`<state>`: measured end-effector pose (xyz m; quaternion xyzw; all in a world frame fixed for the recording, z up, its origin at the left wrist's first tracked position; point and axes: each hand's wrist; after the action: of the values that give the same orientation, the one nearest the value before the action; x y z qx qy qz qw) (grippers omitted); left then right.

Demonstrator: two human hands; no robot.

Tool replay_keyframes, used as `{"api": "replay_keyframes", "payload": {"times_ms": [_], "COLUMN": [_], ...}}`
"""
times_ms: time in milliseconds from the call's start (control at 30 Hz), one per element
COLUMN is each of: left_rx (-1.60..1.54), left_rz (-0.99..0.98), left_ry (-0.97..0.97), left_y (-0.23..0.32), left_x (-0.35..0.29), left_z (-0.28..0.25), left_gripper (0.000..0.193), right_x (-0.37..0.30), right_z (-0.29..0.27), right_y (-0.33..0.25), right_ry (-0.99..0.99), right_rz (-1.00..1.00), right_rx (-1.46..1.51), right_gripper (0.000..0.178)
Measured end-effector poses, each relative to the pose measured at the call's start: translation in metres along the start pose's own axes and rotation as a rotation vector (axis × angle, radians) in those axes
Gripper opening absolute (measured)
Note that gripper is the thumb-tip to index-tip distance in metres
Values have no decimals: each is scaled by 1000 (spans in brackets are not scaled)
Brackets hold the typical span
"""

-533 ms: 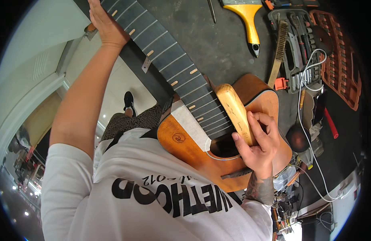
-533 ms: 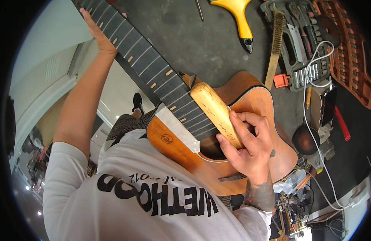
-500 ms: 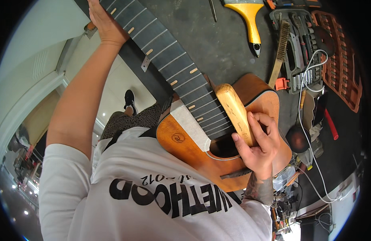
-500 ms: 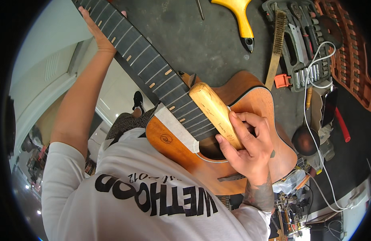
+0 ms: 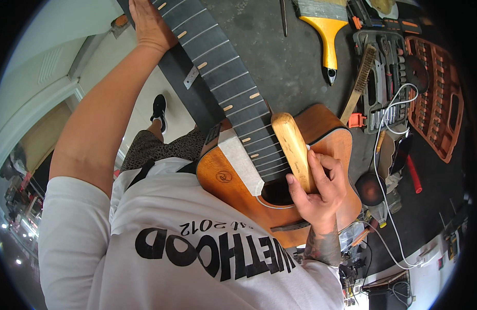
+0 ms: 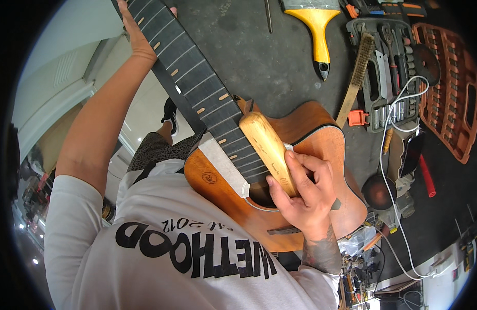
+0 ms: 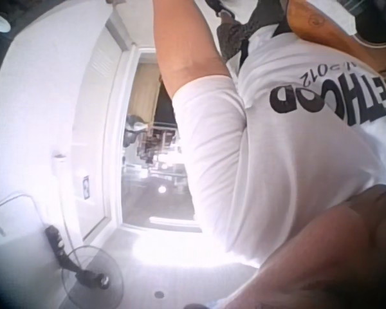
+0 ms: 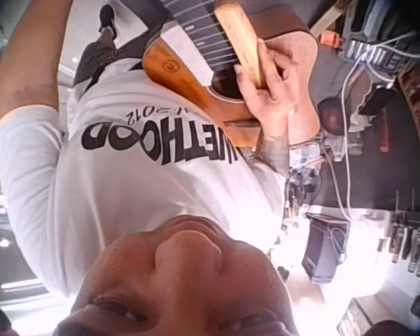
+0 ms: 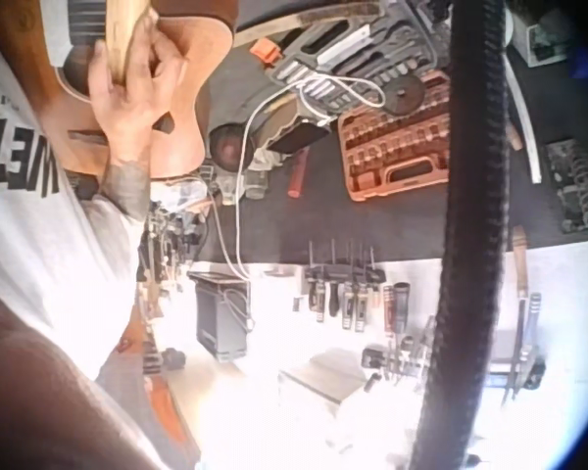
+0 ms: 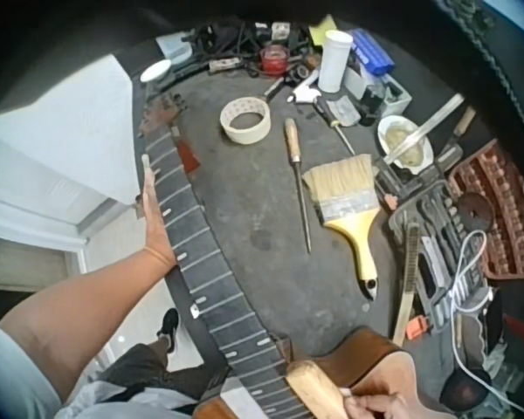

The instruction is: The person sands the fretboard of an acoustic guitar using a wooden sanding block. They move the block back and forth along the length of the neck, applying pressure to smooth the surface. The guitar is held steady on a workbench while the person works on the fretboard.

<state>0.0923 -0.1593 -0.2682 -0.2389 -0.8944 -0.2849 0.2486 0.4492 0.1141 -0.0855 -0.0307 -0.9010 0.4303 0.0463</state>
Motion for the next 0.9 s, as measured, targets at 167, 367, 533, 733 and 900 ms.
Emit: {"api": "replay_keyframes", "payload": {"times_ms": [167,367,533,733,900], "left_rx": [29,15,65,82,20], "left_rz": [-48,16,138,103,72], "left_ry": [-56,-37,-1,-61,-78], "left_y": [14,14,11,18,18], "left_x": [2,3,6,6,5], "left_z": [-10,-13,-10,-14,-13], "left_gripper": [117,115,114,111,113], "right_x": [-6,8,33,69,97], "right_z": [-4,4,15,27,40], "right_y": [-1,-5,-10,-17,-19], "right_ry": [-27,-20,-15,-19,0], "right_rz": [-5,-6,3,-16,-18], "right_rx": [-22,-28,-47,-95,-84], "right_gripper": [58,59,58,59,60]}}
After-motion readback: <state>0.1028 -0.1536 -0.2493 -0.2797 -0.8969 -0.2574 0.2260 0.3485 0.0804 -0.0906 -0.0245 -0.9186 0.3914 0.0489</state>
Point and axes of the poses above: each hand's wrist, its own x-axis towards the middle knuckle, its own z-axis out of the palm, y = z × x, and after that the axes turned 7 degrees about -z, right-handed
